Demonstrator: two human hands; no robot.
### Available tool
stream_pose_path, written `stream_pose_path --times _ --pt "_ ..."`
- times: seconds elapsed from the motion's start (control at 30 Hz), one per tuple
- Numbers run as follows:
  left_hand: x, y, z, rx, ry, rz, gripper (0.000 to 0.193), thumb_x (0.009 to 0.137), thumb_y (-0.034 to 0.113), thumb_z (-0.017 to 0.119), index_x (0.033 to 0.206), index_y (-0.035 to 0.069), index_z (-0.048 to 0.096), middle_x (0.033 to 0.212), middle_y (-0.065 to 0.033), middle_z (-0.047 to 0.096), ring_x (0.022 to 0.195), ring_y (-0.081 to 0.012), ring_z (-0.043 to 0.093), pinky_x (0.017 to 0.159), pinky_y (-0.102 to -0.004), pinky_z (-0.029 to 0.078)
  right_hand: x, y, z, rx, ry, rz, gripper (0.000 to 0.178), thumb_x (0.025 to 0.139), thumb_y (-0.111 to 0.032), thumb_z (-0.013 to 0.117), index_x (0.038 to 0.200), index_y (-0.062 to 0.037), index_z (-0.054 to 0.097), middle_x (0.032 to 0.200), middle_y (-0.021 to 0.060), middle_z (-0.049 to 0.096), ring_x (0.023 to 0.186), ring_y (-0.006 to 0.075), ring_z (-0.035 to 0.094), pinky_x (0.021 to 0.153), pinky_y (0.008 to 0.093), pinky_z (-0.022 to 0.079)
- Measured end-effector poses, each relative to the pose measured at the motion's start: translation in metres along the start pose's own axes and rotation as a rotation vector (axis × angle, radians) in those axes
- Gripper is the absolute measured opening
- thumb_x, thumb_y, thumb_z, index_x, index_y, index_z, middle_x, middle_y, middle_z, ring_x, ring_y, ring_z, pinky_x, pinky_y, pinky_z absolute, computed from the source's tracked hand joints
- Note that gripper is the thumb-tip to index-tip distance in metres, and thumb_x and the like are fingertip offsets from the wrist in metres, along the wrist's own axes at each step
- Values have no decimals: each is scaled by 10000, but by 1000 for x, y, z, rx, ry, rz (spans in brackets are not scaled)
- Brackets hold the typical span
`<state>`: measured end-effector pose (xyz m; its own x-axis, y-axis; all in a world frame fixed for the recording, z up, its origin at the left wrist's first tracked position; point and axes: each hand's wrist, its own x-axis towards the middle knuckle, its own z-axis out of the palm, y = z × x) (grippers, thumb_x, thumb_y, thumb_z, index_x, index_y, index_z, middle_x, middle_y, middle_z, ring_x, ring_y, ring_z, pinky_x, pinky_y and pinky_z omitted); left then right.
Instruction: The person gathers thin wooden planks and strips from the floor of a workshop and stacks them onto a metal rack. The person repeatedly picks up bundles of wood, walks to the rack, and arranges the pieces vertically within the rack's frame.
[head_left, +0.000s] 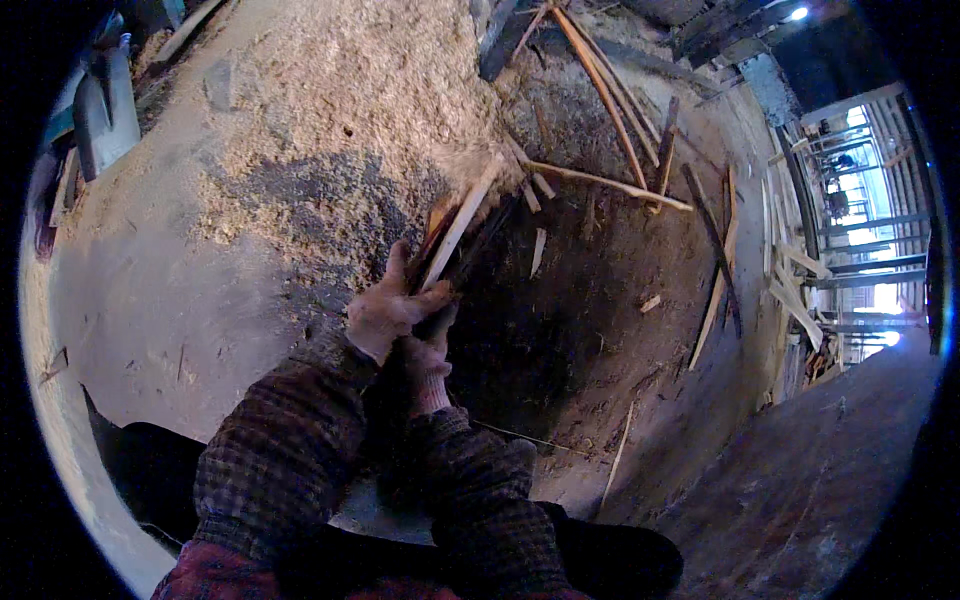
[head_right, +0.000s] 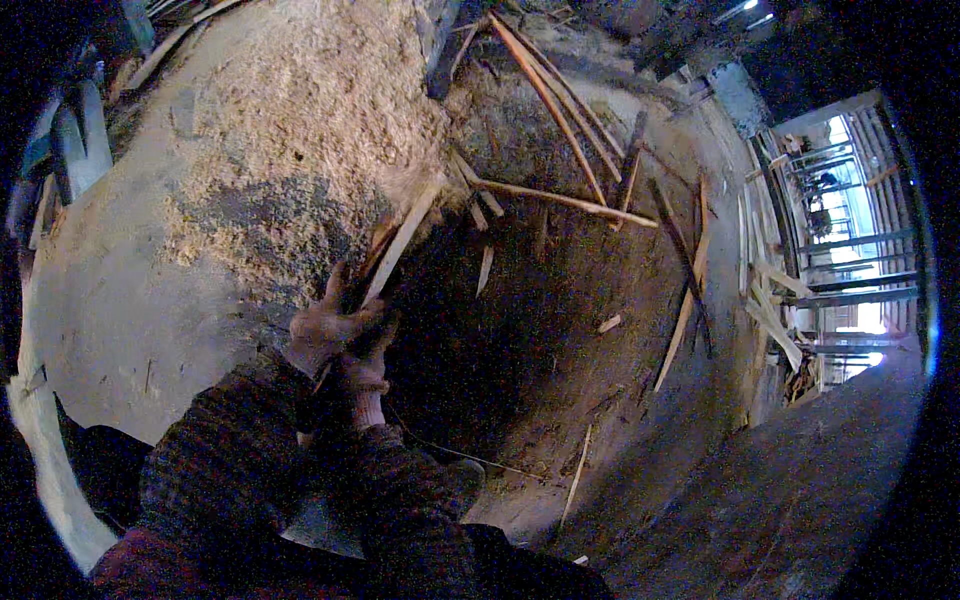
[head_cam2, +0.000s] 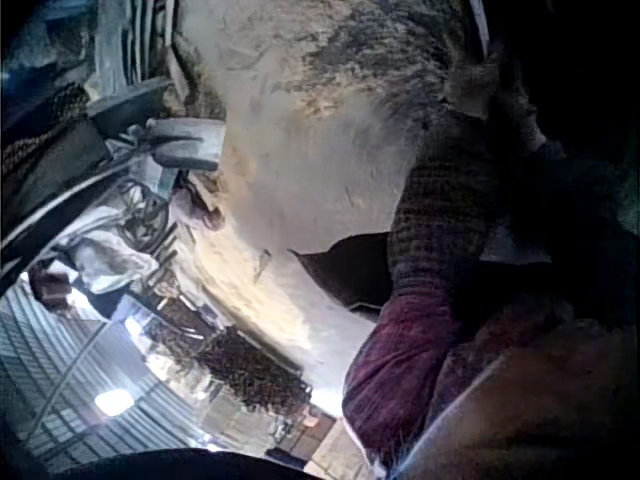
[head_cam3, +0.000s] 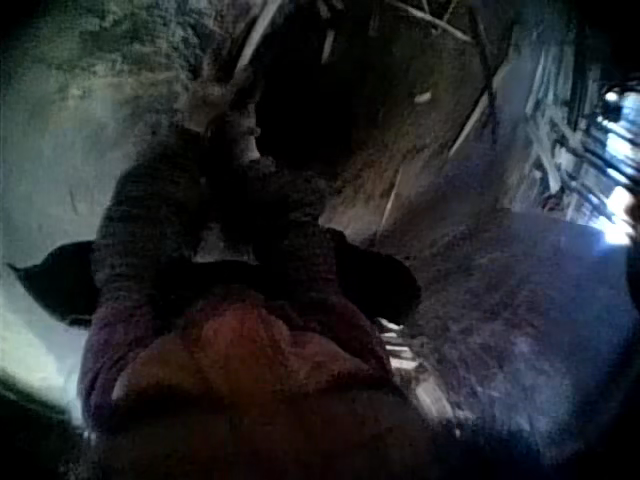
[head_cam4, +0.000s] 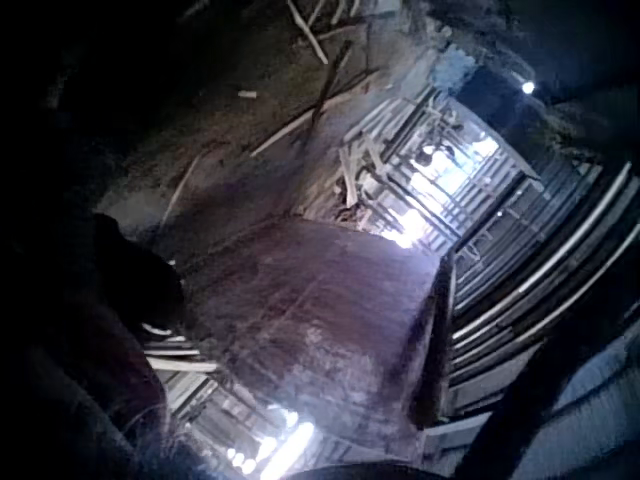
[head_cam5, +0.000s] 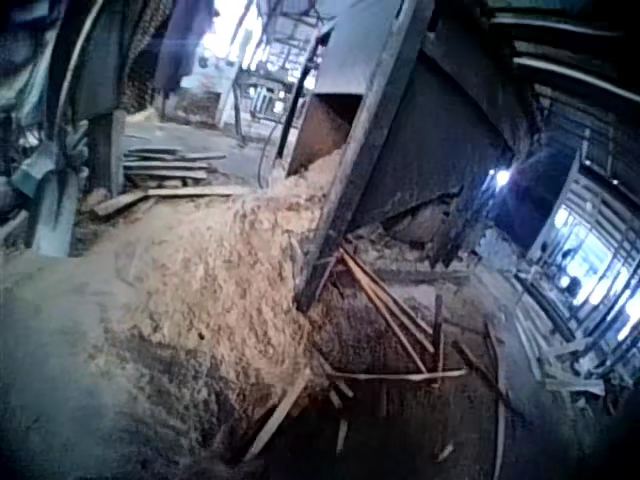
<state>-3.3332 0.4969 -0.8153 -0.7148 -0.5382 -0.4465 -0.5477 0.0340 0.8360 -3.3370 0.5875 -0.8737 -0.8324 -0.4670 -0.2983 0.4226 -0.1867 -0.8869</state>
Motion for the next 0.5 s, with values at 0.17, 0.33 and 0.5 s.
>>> stream_pose_path --times 0.17,0.33,0.5 --pt "15 -40 -26 -349 -369 69 841 658 397 736 1282 16 321 1097 -142 554 1007 -226 527 860 -294 402 -33 24 26 540 -67 139 742 828 -300 573 1378 -119 107 1349 83 323 1168 247 413 952 337 363" --pt "-1 -19 -16 -394 -622 24 774 671 366 724 1246 9 349 1066 -138 562 967 -225 538 831 -297 417 -74 18 34 408 4 84 711 835 -304 560 1371 -113 133 1326 88 355 1154 250 428 942 343 373" --pt "3 -8 -4 -430 -471 -4 707 684 335 713 1210 2 377 1035 -133 570 928 -223 548 801 -299 432 -57 -16 37 -246 80 -246 681 842 -307 548 1365 -107 160 1303 93 386 1140 253 443 931 349 383"
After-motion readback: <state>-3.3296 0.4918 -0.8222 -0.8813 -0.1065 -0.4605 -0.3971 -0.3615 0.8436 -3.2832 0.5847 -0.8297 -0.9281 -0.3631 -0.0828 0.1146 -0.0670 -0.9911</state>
